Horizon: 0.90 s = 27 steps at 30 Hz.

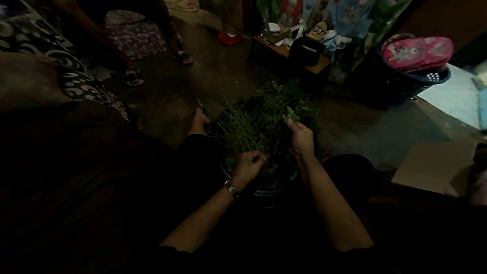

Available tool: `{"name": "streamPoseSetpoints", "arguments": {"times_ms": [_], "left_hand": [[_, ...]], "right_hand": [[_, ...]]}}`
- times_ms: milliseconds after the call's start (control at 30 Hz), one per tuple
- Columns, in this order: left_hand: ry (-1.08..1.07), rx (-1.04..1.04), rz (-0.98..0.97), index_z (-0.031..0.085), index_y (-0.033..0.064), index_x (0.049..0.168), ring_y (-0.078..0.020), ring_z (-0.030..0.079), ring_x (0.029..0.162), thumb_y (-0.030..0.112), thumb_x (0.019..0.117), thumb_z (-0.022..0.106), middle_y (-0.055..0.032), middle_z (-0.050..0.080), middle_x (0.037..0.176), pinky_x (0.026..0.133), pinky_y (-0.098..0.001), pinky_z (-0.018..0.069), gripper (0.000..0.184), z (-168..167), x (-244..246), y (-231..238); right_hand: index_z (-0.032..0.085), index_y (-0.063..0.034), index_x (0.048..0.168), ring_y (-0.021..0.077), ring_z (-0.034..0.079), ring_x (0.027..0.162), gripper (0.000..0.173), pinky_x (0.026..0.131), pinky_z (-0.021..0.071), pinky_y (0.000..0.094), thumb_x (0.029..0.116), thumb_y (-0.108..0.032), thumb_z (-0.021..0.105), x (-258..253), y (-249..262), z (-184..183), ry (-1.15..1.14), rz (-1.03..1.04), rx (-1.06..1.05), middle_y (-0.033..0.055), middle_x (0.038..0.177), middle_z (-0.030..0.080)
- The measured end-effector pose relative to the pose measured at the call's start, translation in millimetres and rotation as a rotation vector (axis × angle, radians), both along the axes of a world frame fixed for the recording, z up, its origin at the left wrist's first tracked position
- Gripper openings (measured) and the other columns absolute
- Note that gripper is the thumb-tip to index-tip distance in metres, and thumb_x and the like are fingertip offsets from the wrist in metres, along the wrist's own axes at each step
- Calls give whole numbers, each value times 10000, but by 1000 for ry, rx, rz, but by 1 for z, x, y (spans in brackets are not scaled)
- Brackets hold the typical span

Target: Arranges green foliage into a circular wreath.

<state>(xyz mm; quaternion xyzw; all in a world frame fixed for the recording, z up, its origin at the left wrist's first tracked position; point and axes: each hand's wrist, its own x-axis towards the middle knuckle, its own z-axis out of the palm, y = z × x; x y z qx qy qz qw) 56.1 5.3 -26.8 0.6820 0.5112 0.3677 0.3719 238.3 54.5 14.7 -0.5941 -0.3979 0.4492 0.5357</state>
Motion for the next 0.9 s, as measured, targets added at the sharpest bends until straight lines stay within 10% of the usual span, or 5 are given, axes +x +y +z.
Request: {"name": "streamPoseSetpoints", "arguments": {"times_ms": [133,233,333,600,900], "left_hand": [[32,-88,92,719,-47,966,-42,587,757,139,1004,623,-86,680,857,735,-211,487,213,5,-8,4],[116,-122,181,718,-47,966,-134,614,786,177,1003,660,-122,683,871,773,-319,511,234,5,-22,23],[240,-183,213,676,-48,910,-231,592,770,319,1010,668,-147,631,824,761,-434,495,380,5,-33,45],[24,-109,10,540,-36,1405,-330,602,1243,236,1097,492,-239,580,1390,1071,-478,470,414,10,11,93],[-223,-224,28,634,-22,1280,-254,623,1109,301,1070,557,-199,645,1237,996,-441,493,393,51,72,142]], "right_hand": [[672,-48,941,83,453,562,349,527,402,261,1058,-363,579,35,3,16,-384,122,3,32,716,548],[699,66,1036,388,656,952,356,859,519,588,1056,-274,597,47,8,25,-864,282,-109,247,1064,670],[719,13,1112,441,630,1171,484,960,479,649,1016,-451,623,43,8,30,-1168,435,-367,252,1242,660],[682,-10,1255,418,641,1159,369,989,487,620,1093,-293,510,40,16,13,-886,301,-57,233,1262,658],[581,48,1374,376,608,1211,438,1047,465,532,1137,-244,357,11,38,-9,-433,291,82,269,1339,609]]}}
